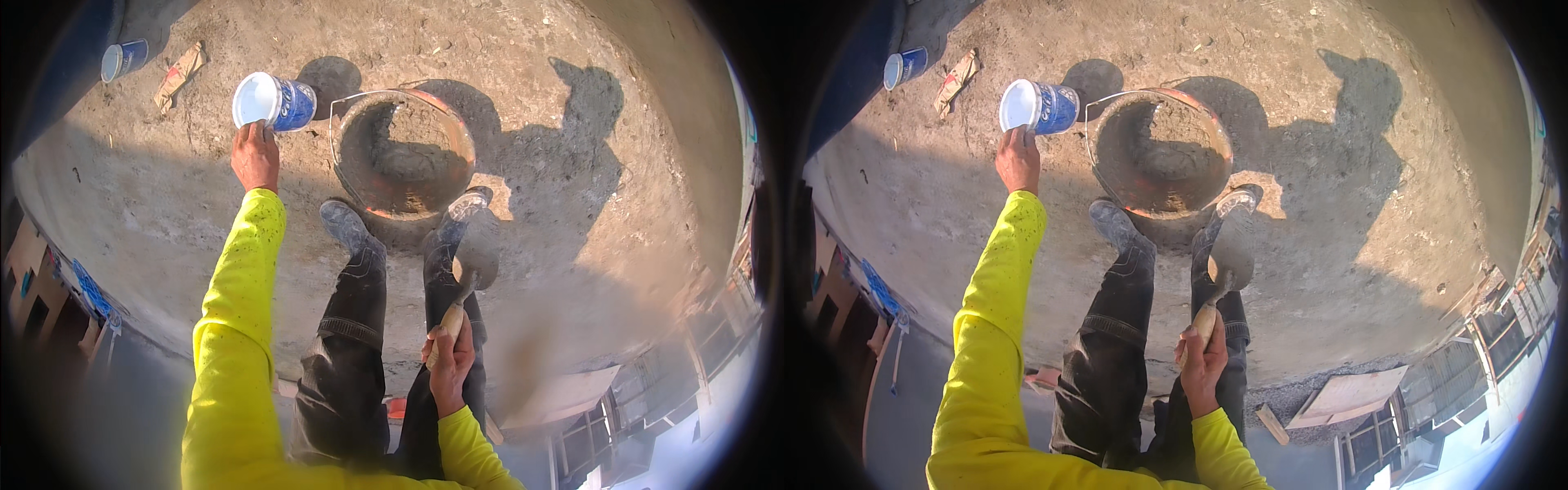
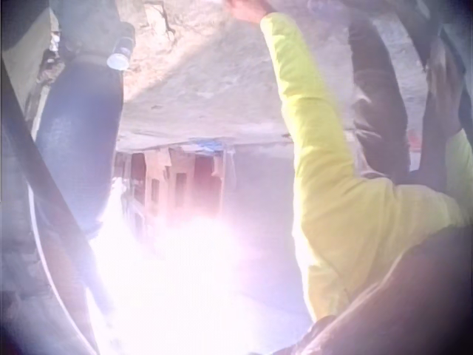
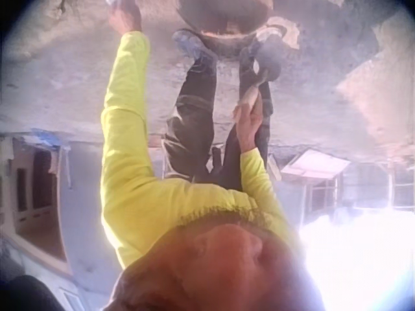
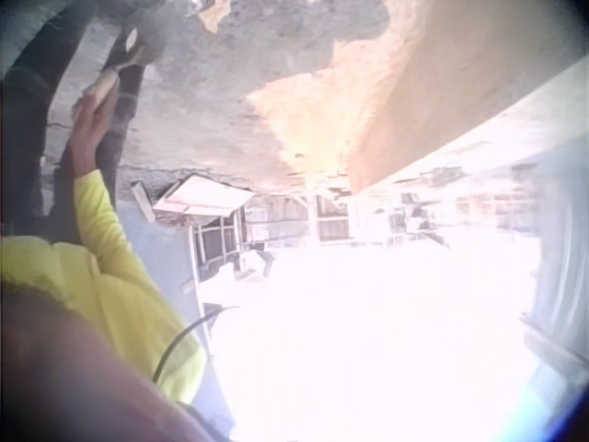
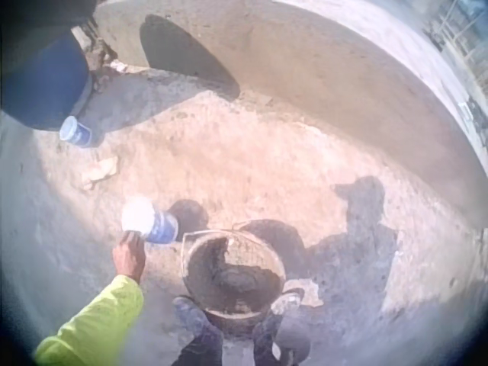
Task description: The person scoops wet cement from a bucket with a trowel and applies it to a vertical concrete wall. They smooth the surface with a flat trowel, repeating the process along the wall's length.
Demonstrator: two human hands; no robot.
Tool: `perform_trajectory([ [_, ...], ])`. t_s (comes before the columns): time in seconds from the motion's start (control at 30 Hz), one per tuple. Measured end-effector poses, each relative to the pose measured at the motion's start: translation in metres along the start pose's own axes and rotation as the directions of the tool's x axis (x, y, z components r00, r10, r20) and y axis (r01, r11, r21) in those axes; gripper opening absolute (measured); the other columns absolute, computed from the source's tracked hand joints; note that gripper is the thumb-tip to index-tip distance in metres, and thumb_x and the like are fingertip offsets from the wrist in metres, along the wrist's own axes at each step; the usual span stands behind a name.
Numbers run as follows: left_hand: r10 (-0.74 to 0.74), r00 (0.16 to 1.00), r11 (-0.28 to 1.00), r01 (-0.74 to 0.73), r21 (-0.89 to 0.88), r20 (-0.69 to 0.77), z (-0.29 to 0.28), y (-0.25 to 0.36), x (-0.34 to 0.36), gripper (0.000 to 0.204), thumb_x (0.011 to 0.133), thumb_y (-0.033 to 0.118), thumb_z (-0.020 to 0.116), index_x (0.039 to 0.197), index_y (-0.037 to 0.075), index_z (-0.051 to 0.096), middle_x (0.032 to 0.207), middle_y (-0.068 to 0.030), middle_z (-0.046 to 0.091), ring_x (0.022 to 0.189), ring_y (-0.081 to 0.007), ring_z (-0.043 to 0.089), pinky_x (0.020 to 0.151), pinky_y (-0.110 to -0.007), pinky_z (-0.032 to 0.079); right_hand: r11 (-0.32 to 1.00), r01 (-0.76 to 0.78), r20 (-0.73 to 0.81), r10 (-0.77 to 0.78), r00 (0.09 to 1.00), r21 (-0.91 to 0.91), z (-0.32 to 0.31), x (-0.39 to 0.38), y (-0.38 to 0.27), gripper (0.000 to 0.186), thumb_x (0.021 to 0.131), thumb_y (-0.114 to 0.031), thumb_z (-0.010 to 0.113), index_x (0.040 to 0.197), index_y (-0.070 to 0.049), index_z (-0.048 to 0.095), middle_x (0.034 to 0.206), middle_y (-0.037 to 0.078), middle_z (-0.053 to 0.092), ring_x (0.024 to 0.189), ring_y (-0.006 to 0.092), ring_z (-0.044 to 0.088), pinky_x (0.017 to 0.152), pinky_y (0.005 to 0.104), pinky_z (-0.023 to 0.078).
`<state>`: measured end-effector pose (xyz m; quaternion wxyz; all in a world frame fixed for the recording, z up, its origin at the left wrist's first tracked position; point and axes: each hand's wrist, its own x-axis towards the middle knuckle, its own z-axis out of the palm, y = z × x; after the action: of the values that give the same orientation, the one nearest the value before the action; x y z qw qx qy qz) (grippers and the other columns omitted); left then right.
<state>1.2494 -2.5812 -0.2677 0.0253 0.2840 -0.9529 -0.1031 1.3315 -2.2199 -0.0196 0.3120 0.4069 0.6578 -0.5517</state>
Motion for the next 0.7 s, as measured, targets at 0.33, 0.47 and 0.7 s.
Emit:
perform_trajectory([
  [0.33,0.671,0.710,0.713,-0.537,-0.451,0.216,-0.215,0.097,-0.053,0.029,0.063,0.006,0.065,0.093,0.007,0.064,0.095,-0.0091,0.059,0.087,-0.0312,0.054,0.076,-0.042,0.051,0.986,-0.101,-0.099,0.115,0.988,0.133,-0.032,-0.033,-0.022,0.045,0.097,-0.018,0.054,0.140,-0.009,0.046,0.085,0.003,0.058,0.058,0.0074,0.052,0.049,0.0230,0.044],
  [0.47,0.737,0.580,0.663,-0.522,-0.537,0.347,-0.203,0.148,-0.067,0.015,0.069,0.013,0.064,0.083,0.008,0.061,0.088,-0.0076,0.057,0.084,-0.0301,0.053,0.074,-0.042,0.051,0.987,-0.095,-0.098,0.107,0.989,0.128,-0.045,-0.037,-0.022,0.044,0.097,-0.019,0.056,0.140,-0.011,0.047,0.085,0.003,0.058,0.058,0.0074,0.052,0.049,0.0227,0.045],
  [0.7,0.773,0.487,0.634,-0.559,-0.535,0.407,-0.161,0.194,-0.079,0.011,0.073,0.017,0.063,0.077,0.009,0.057,0.084,-0.0072,0.053,0.089,-0.0307,0.053,0.073,-0.043,0.052,0.987,-0.085,-0.118,0.102,0.988,0.140,-0.063,-0.023,-0.023,0.045,0.097,-0.020,0.057,0.140,-0.013,0.047,0.087,0.002,0.057,0.059,0.0074,0.052,0.050,0.0227,0.045],
])
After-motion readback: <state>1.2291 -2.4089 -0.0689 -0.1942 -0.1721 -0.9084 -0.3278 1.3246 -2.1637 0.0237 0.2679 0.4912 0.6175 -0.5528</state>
